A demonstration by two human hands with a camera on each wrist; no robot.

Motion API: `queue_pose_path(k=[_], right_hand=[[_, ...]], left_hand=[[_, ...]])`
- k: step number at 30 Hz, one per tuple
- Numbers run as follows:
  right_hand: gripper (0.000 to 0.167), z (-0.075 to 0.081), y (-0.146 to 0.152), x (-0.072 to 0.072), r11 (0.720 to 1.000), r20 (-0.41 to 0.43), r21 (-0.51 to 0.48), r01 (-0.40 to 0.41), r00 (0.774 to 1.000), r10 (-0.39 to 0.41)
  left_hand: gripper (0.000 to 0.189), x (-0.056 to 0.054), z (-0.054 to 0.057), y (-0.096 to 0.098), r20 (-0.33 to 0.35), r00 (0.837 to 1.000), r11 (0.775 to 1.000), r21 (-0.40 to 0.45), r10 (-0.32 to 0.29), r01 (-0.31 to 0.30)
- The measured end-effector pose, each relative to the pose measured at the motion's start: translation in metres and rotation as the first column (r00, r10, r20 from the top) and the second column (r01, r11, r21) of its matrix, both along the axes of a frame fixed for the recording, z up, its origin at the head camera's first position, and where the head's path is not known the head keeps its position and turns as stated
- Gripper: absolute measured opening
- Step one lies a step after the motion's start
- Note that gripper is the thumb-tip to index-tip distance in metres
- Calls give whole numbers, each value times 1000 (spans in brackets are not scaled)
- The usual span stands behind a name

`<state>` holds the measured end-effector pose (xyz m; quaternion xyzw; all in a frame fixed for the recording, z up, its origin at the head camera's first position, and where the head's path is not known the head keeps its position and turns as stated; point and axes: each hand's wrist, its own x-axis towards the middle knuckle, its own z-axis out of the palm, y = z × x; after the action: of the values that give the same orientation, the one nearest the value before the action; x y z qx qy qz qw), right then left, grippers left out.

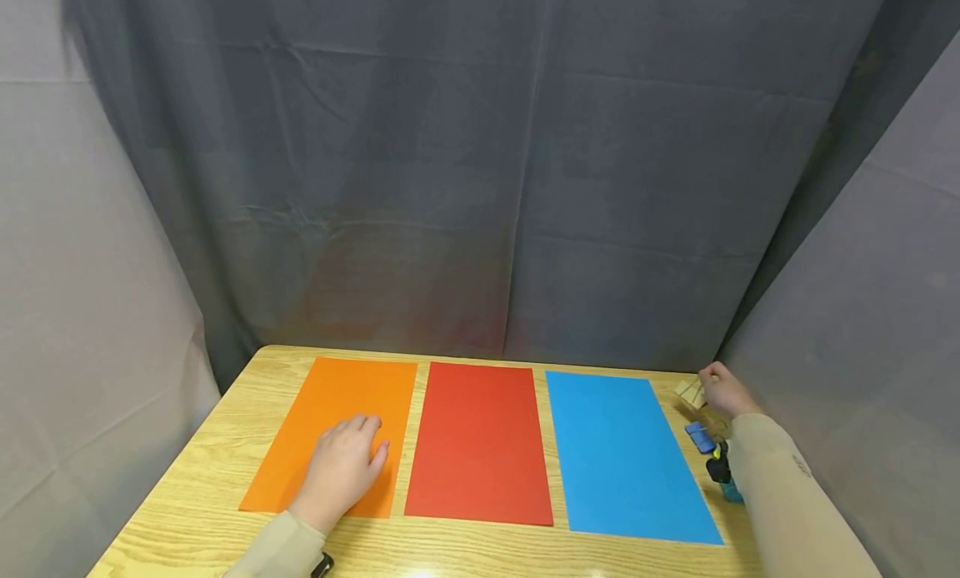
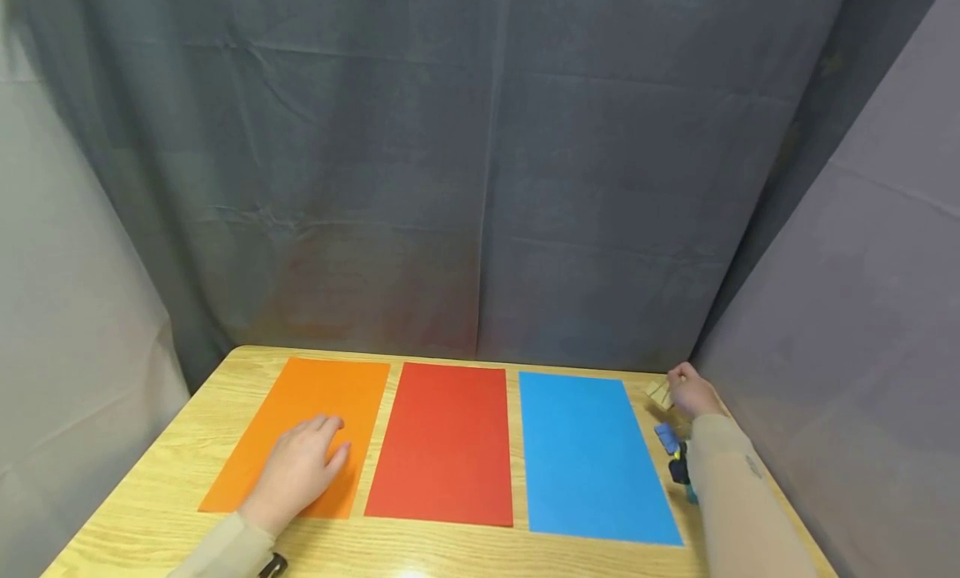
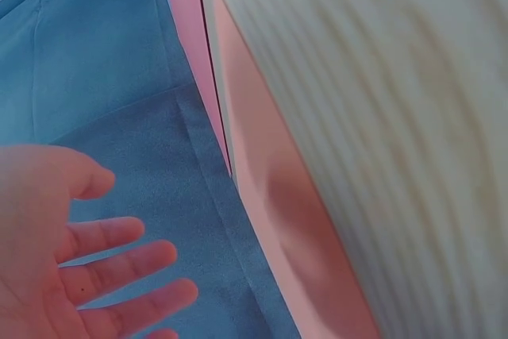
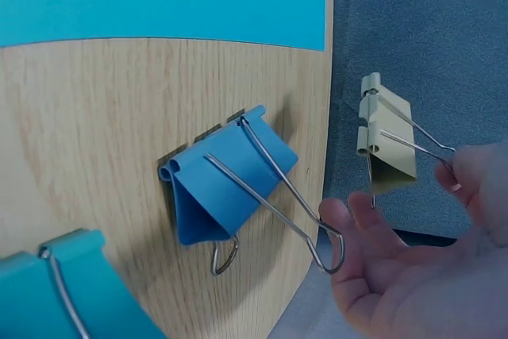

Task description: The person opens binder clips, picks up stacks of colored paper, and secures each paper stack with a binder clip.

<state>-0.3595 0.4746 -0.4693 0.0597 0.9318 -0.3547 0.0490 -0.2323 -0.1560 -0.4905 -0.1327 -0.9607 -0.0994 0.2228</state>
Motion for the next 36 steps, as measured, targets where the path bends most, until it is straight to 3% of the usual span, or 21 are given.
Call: queue_pose_path(k=[9, 22, 28, 36], right_hand=[[40, -10, 1, -5, 999, -25, -35, 22, 999, -23], [91, 3, -13, 6, 990, 35, 27, 135, 990, -136], [92, 6, -16, 9, 992, 24, 44, 118, 993, -119], [85, 14, -20, 10, 998, 77, 28, 63, 995, -65]], left_hand=[[26, 1, 0, 0, -34, 999, 1000, 1, -13, 13], [24, -1, -4, -1, -37, 999, 1000, 0, -20, 20], [23, 0, -4, -1, -40, 999, 1000, -1, -25, 25], [24, 1, -3, -2, -49, 999, 1000, -6, -12, 12]])
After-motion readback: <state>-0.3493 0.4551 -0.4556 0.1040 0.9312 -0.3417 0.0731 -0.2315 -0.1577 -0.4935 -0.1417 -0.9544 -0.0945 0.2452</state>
